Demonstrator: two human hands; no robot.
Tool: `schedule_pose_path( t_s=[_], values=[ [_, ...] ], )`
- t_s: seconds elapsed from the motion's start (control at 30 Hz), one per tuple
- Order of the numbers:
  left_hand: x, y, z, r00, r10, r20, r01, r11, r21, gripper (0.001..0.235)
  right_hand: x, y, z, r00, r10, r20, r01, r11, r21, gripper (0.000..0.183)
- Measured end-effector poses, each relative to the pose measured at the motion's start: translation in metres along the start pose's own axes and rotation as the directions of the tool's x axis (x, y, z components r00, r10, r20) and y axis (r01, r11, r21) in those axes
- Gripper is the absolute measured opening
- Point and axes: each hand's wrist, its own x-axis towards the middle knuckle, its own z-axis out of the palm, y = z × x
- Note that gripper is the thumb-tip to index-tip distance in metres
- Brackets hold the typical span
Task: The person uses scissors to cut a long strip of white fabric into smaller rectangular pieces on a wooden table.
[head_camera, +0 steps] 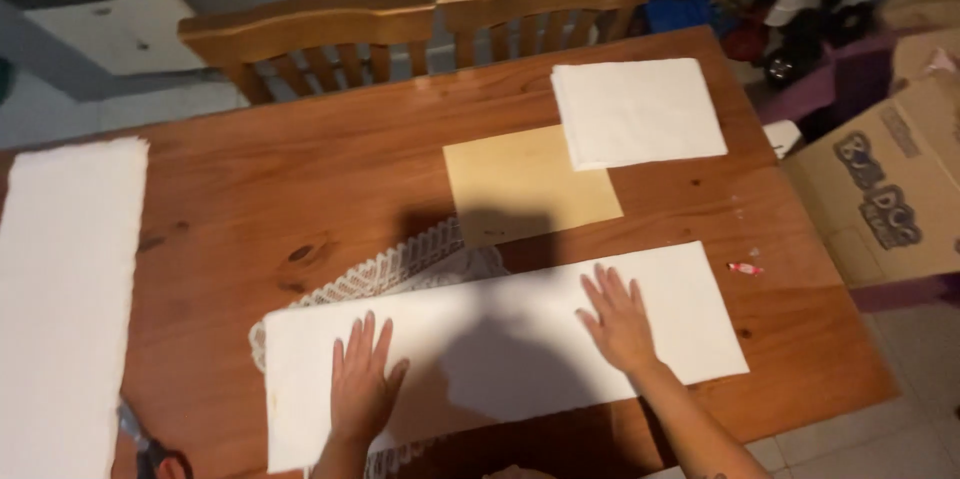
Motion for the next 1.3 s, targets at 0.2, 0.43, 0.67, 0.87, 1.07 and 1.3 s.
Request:
schedule_pose_path(
  t_s=[0.2,0.43,0.67,0.87,1.07,1.3],
  values=[
    [-0.031,-0.077,0.007,0.93,-0.077,-0.359,0.19,0.937,0.293,0.07,-0.004,0.044,-0.024,0.956,0.282,0.083,-0.265,0.949,-0.173,0.075],
    [-0.005,-0.063,-0.009,0.857,-0.098,-0.505,0.337,0.849,0.407,0.073,0.092,0.039,-0.015,0.902,0.391,-0.186,-0.387,0.92,0.059,0.051],
    [-0.012,-0.02,0.024,0.923,-0.169,-0.345,0.279,0.912,0.3,0.076,0.206,0.01,-0.024,0.805,0.584,0.104,-0.588,0.809,0.01,0.067],
    [-0.026,-0.019,0.016,0.931,-0.222,-0.29,0.286,0.937,0.202,0.076,0.227,0.037,-0.01,0.559,0.703,0.44,-0.763,0.644,-0.059,0.077],
    [-0.023,-0.012,-0.008,0.952,-0.303,-0.037,0.304,0.953,0.019,0.067,0.195,0.053,0.046,0.283,0.657,0.699,-0.886,-0.1,0.452,0.046],
    [-0.027,-0.019,0.024,0.959,-0.205,-0.196,0.246,0.946,0.213,0.075,0.065,-0.035,0.021,0.606,0.3,0.737,-0.691,-0.261,0.674,0.021]
  ],
)
